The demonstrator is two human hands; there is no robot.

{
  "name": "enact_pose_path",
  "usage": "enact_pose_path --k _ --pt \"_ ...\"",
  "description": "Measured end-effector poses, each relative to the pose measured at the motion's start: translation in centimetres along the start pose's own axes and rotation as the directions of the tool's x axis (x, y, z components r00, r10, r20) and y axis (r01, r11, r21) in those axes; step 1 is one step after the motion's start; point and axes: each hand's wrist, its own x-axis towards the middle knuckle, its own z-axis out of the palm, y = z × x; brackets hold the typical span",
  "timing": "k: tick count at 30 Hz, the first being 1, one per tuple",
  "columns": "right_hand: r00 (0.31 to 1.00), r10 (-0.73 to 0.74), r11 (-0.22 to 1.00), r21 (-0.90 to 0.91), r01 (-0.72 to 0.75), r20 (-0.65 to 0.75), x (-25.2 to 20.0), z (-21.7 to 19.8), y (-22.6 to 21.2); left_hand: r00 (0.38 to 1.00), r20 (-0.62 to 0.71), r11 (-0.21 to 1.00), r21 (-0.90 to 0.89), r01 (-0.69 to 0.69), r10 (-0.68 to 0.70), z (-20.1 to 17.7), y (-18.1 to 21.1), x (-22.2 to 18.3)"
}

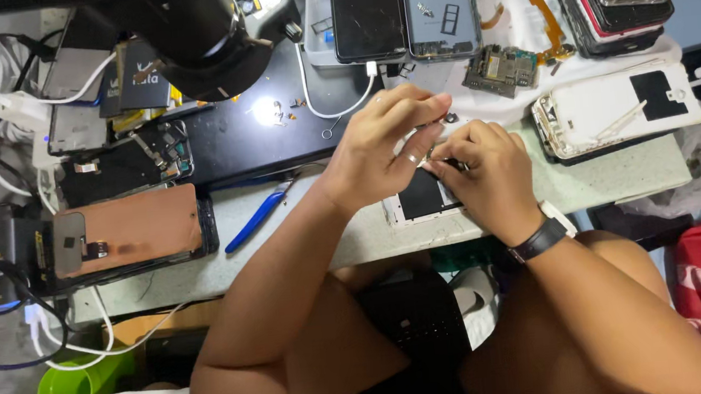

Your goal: The person uses a screwdriver to remove screws from the back of a disassembled smartphone, then lifts and removes the battery. The workspace contains multiple phone parts and tools.

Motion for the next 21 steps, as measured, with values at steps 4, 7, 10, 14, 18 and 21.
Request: enact_pose_path --k 4,7,10,14,18,21 --pt "1.0 0.014 0.998 -0.057 -0.014 -0.005 0.0 -0.1 -0.6 0.994 -0.035 0.989 -0.112 0.098 -0.102 0.4 0.4 0.2" --pt "1.0 0.003 0.998 -0.065 -0.002 0.01 -0.1 -0.2 -0.8 0.995 -0.074 0.997 0.035 0.076 -0.073 0.3 0.5 0.4" --pt "0.999 0.025 0.999 -0.048 -0.024 0.019 0.0 -0.4 -0.7 0.997 -0.064 0.996 -0.073 0.042 -0.047 -0.1 0.7 0.8" --pt "1.0 0.027 0.999 -0.035 -0.027 0.01 0.1 -0.2 -0.5 0.998 -0.004 0.988 -0.136 0.068 -0.069 0.0 1.2 0.8" --pt "1.0 0.016 0.999 -0.052 -0.015 0.026 0.0 -0.2 -0.2 0.998 -0.045 0.999 0.0 0.05 -0.05 0.1 1.1 0.8" --pt "0.997 0.065 0.998 -0.001 -0.065 0.043 0.1 -0.4 -0.2 0.998 0.006 0.975 -0.216 0.056 -0.056 -0.2 1.1 0.6"
